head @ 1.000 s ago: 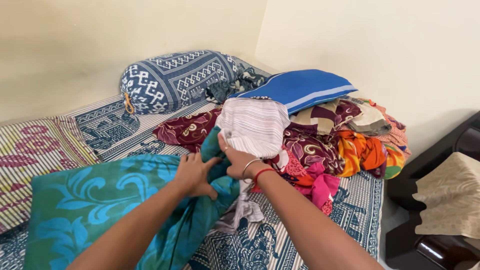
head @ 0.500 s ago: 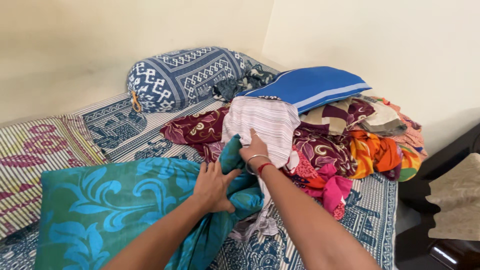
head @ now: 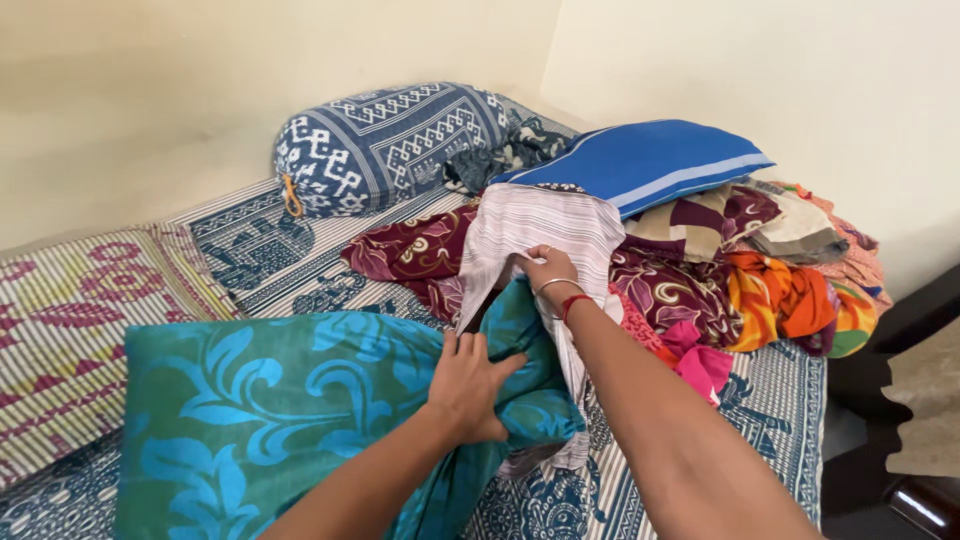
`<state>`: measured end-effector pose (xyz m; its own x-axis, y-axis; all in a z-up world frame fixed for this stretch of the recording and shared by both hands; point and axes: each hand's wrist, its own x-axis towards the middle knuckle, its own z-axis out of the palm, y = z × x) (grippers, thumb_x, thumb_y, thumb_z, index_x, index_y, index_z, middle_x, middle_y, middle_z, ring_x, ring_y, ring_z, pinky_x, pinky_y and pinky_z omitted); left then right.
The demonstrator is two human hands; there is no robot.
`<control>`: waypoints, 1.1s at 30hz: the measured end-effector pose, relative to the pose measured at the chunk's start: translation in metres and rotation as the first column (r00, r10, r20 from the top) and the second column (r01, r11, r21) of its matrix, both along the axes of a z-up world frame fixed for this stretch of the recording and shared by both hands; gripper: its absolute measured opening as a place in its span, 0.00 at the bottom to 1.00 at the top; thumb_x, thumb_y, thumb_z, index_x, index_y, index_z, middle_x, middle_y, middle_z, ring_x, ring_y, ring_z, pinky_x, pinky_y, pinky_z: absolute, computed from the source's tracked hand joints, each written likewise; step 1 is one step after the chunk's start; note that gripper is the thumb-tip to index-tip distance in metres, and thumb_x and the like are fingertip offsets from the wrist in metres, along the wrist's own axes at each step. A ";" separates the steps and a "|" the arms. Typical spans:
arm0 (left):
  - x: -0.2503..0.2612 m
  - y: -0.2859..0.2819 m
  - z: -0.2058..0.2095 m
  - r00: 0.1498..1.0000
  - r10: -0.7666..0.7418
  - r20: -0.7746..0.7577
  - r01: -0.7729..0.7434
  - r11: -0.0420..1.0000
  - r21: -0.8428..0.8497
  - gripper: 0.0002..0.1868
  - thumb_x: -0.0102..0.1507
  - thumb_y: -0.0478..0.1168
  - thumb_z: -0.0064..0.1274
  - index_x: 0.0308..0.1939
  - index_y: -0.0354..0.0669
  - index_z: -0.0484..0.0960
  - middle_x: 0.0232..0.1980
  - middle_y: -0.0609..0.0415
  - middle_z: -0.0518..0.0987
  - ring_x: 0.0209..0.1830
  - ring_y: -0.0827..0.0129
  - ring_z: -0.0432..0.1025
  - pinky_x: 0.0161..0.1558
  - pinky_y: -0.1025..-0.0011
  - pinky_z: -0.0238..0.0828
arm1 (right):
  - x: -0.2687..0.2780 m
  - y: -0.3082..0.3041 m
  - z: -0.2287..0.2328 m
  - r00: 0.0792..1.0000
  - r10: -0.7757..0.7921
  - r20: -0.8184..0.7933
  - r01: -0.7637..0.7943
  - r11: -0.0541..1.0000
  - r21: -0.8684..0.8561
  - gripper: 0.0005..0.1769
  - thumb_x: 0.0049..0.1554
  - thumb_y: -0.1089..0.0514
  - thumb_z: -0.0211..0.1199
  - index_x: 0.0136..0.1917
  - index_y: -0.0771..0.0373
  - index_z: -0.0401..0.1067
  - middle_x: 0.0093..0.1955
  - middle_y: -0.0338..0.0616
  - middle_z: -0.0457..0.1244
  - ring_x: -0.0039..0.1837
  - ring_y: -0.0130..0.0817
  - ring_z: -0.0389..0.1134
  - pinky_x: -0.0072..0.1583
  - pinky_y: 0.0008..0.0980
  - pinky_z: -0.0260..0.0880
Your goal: The person folds a teal pillowcase, places a pillow inside, and smooths the bedsheet. They then arrange a patterned pillow and a blue pillow on the bed.
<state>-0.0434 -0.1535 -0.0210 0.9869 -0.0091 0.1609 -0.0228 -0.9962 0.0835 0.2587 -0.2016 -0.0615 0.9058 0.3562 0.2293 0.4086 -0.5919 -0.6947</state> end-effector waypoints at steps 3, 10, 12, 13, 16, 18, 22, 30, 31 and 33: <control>0.010 0.007 0.004 0.997 0.045 -0.060 -0.044 0.999 0.026 0.59 0.35 0.66 0.73 0.71 0.69 0.69 0.58 0.40 0.70 0.64 0.45 0.60 0.70 0.43 0.46 | -0.016 0.008 0.012 0.996 0.084 0.029 -0.079 0.985 -0.154 0.29 0.46 0.32 0.68 0.43 0.59 0.82 0.46 0.52 0.73 0.52 0.46 0.75 0.57 0.39 0.72; 0.037 0.054 0.015 0.932 0.293 -0.214 -0.299 0.954 0.005 0.58 0.36 0.72 0.70 0.67 0.56 0.75 0.68 0.43 0.70 0.73 0.49 0.59 0.71 0.54 0.52 | -0.099 0.015 0.029 0.829 0.554 0.076 -0.504 0.799 -0.328 0.33 0.55 0.30 0.59 0.47 0.63 0.81 0.47 0.59 0.71 0.53 0.55 0.73 0.56 0.43 0.71; 0.047 0.070 0.007 0.906 0.378 -0.190 -0.389 0.921 -0.022 0.56 0.37 0.70 0.71 0.65 0.51 0.78 0.71 0.46 0.70 0.74 0.51 0.58 0.71 0.55 0.52 | -0.118 0.004 0.026 0.827 0.561 -0.033 -0.535 0.768 -0.353 0.34 0.57 0.30 0.55 0.48 0.63 0.81 0.46 0.60 0.71 0.51 0.54 0.73 0.55 0.42 0.71; 0.053 0.077 -0.002 0.894 0.422 -0.149 -0.434 0.899 -0.060 0.56 0.36 0.67 0.72 0.66 0.52 0.76 0.71 0.46 0.69 0.74 0.51 0.57 0.71 0.55 0.51 | -0.126 -0.003 0.024 0.823 0.564 -0.065 -0.549 0.762 -0.342 0.35 0.60 0.31 0.52 0.48 0.64 0.81 0.45 0.59 0.71 0.51 0.52 0.73 0.55 0.42 0.71; 0.078 0.098 -0.044 0.851 0.515 0.100 -0.514 0.857 -0.034 0.47 0.44 0.60 0.68 0.65 0.48 0.75 0.68 0.44 0.70 0.69 0.50 0.59 0.68 0.54 0.51 | -0.149 -0.005 0.020 0.765 0.628 -0.144 -0.637 0.770 -0.025 0.33 0.62 0.32 0.50 0.54 0.64 0.77 0.47 0.51 0.72 0.49 0.41 0.72 0.54 0.37 0.71; 0.099 0.118 -0.084 0.815 0.528 0.239 -0.543 0.840 -0.006 0.41 0.50 0.58 0.64 0.65 0.45 0.76 0.66 0.45 0.72 0.68 0.51 0.61 0.67 0.55 0.51 | -0.166 0.004 0.019 0.733 0.660 -0.163 -0.639 0.751 0.167 0.33 0.62 0.32 0.49 0.54 0.64 0.76 0.46 0.45 0.71 0.47 0.35 0.70 0.53 0.34 0.70; 0.135 0.172 -0.160 0.726 0.540 0.427 -0.430 0.840 -0.332 0.31 0.61 0.54 0.51 0.67 0.47 0.77 0.68 0.53 0.76 0.70 0.58 0.64 0.72 0.57 0.51 | -0.202 0.020 0.028 0.706 0.653 -0.272 -0.618 0.757 0.212 0.37 0.66 0.31 0.47 0.44 0.68 0.75 0.38 0.42 0.66 0.42 0.31 0.63 0.49 0.34 0.66; 0.124 0.232 -0.142 0.599 0.487 0.636 -0.461 0.859 -0.224 0.36 0.61 0.59 0.53 0.68 0.43 0.75 0.70 0.48 0.75 0.71 0.55 0.63 0.65 0.54 0.49 | -0.217 -0.013 0.057 0.750 0.543 0.378 -0.574 0.818 -0.037 0.21 0.60 0.43 0.58 0.56 0.61 0.73 0.51 0.51 0.68 0.54 0.50 0.69 0.57 0.41 0.66; 0.115 0.230 -0.131 0.645 0.508 0.571 -0.464 0.854 -0.236 0.36 0.60 0.60 0.53 0.68 0.45 0.75 0.70 0.50 0.74 0.71 0.55 0.63 0.66 0.53 0.48 | -0.217 -0.020 0.048 0.752 0.452 0.480 -0.499 0.866 -0.033 0.25 0.53 0.46 0.63 0.59 0.62 0.70 0.52 0.55 0.67 0.56 0.54 0.68 0.58 0.44 0.65; 0.107 0.216 -0.112 0.683 0.544 0.488 -0.360 0.831 -0.424 0.37 0.60 0.61 0.53 0.68 0.45 0.72 0.71 0.52 0.73 0.71 0.55 0.62 0.68 0.52 0.46 | -0.212 -0.023 0.021 0.793 0.330 0.512 -0.368 0.929 -0.030 0.36 0.45 0.48 0.71 0.63 0.63 0.66 0.56 0.60 0.65 0.59 0.61 0.66 0.59 0.48 0.63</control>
